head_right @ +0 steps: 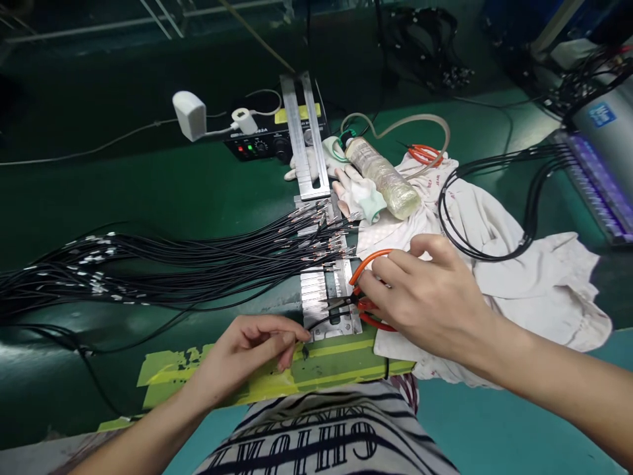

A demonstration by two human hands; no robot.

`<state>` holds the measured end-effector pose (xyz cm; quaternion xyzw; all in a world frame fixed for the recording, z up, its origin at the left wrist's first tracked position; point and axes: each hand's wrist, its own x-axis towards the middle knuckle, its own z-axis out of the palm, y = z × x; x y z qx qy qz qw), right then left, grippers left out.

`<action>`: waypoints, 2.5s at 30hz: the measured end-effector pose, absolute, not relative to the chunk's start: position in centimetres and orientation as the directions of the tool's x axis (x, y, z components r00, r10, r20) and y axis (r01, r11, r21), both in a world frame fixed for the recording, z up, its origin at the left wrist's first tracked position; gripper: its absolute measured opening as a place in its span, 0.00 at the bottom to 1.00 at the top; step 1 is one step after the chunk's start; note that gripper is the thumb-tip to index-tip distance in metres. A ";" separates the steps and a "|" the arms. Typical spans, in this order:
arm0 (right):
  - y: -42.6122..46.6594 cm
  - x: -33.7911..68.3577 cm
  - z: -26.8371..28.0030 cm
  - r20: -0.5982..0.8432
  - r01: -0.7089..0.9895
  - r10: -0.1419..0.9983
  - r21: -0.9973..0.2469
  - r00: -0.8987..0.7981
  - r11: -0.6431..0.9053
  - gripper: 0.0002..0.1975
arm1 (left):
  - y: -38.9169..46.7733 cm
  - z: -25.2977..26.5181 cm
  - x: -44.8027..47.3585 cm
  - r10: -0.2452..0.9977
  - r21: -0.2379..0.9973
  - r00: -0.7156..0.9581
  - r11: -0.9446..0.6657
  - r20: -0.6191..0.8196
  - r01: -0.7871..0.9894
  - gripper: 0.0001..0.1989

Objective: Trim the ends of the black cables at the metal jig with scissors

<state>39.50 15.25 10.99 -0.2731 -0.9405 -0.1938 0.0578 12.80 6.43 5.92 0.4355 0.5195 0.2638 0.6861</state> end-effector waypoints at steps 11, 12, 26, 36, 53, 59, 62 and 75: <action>16.5 39.6 10.3 0.228 0.586 0.543 0.216 -0.808 0.781 0.16 | 5.4 6.2 14.5 0.712 0.604 0.700 -0.533 -0.056 0.592 0.18; 16.6 39.8 10.2 0.231 0.595 0.552 0.203 -0.801 0.778 0.16 | 5.7 6.3 14.3 0.707 0.605 0.704 -0.530 -0.073 0.594 0.16; 17.8 38.4 7.6 0.003 0.584 0.854 -0.729 -0.521 0.358 0.16 | 12.6 3.1 12.1 0.974 0.620 0.200 -0.220 0.103 0.753 0.04; 17.3 33.3 6.4 -0.139 0.138 0.849 -0.987 -0.510 -0.079 0.16 | 9.9 5.8 12.5 0.974 0.850 0.211 -0.046 -0.078 0.524 0.04; 17.7 32.6 6.1 -0.212 -0.041 0.841 -0.963 -0.499 -0.267 0.15 | 10.7 6.1 14.3 0.991 0.978 -0.032 0.134 -0.131 0.159 0.06; 18.1 33.7 5.7 -0.186 -0.018 0.858 -0.975 -0.479 -0.221 0.13 | 10.4 5.9 14.1 0.997 0.974 -0.023 0.075 -0.072 0.215 0.07; 18.2 33.9 5.7 -0.204 0.008 0.839 -0.973 -0.505 -0.232 0.14 | 10.3 5.9 13.9 1.000 0.967 0.004 0.016 -0.017 0.256 0.08; 17.8 34.6 6.5 -0.195 0.233 0.773 -0.970 -0.603 -0.063 0.16 | 10.7 6.5 13.9 0.998 0.960 -0.057 0.041 -0.026 0.278 0.04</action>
